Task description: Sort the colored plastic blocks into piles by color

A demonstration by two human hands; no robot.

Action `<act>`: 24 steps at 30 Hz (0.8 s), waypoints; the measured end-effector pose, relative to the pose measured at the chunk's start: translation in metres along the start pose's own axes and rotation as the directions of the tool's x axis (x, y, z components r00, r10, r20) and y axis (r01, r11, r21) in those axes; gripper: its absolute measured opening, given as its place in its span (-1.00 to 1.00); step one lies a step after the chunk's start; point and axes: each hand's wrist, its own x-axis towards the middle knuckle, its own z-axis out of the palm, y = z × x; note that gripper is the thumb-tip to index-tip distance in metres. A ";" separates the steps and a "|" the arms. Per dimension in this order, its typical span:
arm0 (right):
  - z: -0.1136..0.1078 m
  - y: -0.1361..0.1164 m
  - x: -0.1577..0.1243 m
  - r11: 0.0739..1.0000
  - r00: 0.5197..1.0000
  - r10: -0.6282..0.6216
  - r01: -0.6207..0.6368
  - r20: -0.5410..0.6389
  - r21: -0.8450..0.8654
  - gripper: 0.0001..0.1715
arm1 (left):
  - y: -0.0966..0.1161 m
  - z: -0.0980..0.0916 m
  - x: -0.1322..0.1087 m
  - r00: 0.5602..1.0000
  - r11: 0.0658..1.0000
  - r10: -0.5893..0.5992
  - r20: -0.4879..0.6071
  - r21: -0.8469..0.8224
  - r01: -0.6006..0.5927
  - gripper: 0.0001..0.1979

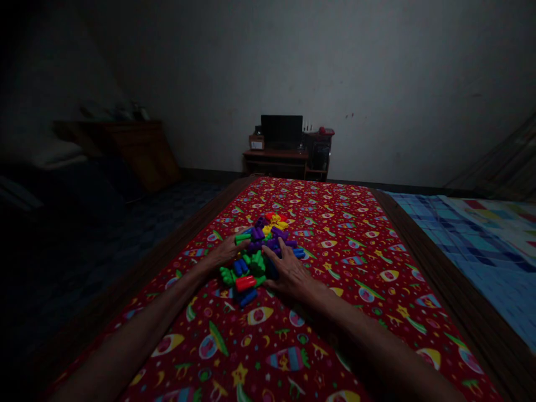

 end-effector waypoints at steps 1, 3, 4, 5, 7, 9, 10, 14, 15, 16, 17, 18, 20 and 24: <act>0.002 -0.001 0.014 1.000 1.000 -0.012 0.012 -0.013 0.008 0.02 | 0.001 -0.002 -0.004 1.000 1.000 -0.018 -0.016 -0.025 0.018 -0.19; 0.005 -0.003 0.038 0.999 0.998 -0.028 0.029 -0.054 0.015 -0.05 | 0.002 -0.006 -0.011 0.995 0.995 -0.079 -0.059 -0.059 0.076 -0.18; 0.006 -0.004 0.048 0.999 0.996 -0.033 0.034 -0.081 0.013 -0.12 | 0.002 -0.009 -0.015 0.992 0.993 -0.106 -0.069 -0.066 0.101 -0.18; 0.005 -0.004 0.058 0.999 0.993 -0.036 0.037 -0.111 0.009 -0.19 | 0.002 -0.011 -0.018 0.990 0.991 -0.121 -0.070 -0.067 0.116 -0.17; 0.002 -0.004 0.078 0.999 0.987 -0.049 0.050 -0.151 0.003 -0.28 | 0.003 -0.015 -0.021 0.990 0.991 -0.129 -0.061 -0.038 0.127 -0.15; -0.006 -0.001 0.099 0.998 0.987 -0.057 0.059 -0.153 0.009 -0.36 | 0.003 -0.018 -0.022 0.989 0.992 -0.124 -0.078 0.006 0.124 -0.18; -0.011 0.001 0.110 0.999 0.987 -0.043 0.045 -0.153 0.011 -0.40 | 0.004 -0.020 -0.022 0.990 0.993 -0.110 -0.091 0.032 0.114 -0.20; -0.032 0.022 0.155 0.996 0.979 0.080 -0.088 -0.188 -0.035 -0.49 | 0.009 -0.026 -0.036 0.991 0.981 -0.006 -0.131 0.191 0.031 -0.17; -0.036 0.029 0.165 0.992 0.977 0.100 -0.113 -0.188 -0.060 -0.48 | 0.011 -0.026 -0.045 0.993 0.970 0.020 -0.116 0.245 0.009 -0.14; -0.038 0.037 0.173 0.988 0.980 0.113 -0.128 -0.166 -0.082 -0.48 | 0.013 -0.025 -0.056 0.995 0.953 0.041 -0.085 0.301 -0.014 -0.13; -0.038 0.044 0.179 0.987 0.986 0.121 -0.133 -0.117 -0.096 -0.48 | 0.016 -0.023 -0.069 0.997 0.932 0.063 -0.043 0.360 -0.043 -0.11; -0.037 0.050 0.183 0.987 0.992 0.122 -0.126 -0.044 -0.100 -0.50 | 0.017 -0.019 -0.083 0.996 0.903 0.085 0.015 0.421 -0.083 -0.09; -0.033 0.059 0.184 0.992 0.989 0.103 -0.094 0.109 -0.079 -0.56 | 0.019 -0.008 -0.109 0.988 0.830 0.112 0.108 0.536 -0.153 -0.04; -0.025 0.054 0.165 0.997 0.977 0.071 -0.067 0.201 -0.025 -0.50 | 0.016 0.014 -0.127 0.989 0.757 0.138 0.060 0.637 -0.145 -0.18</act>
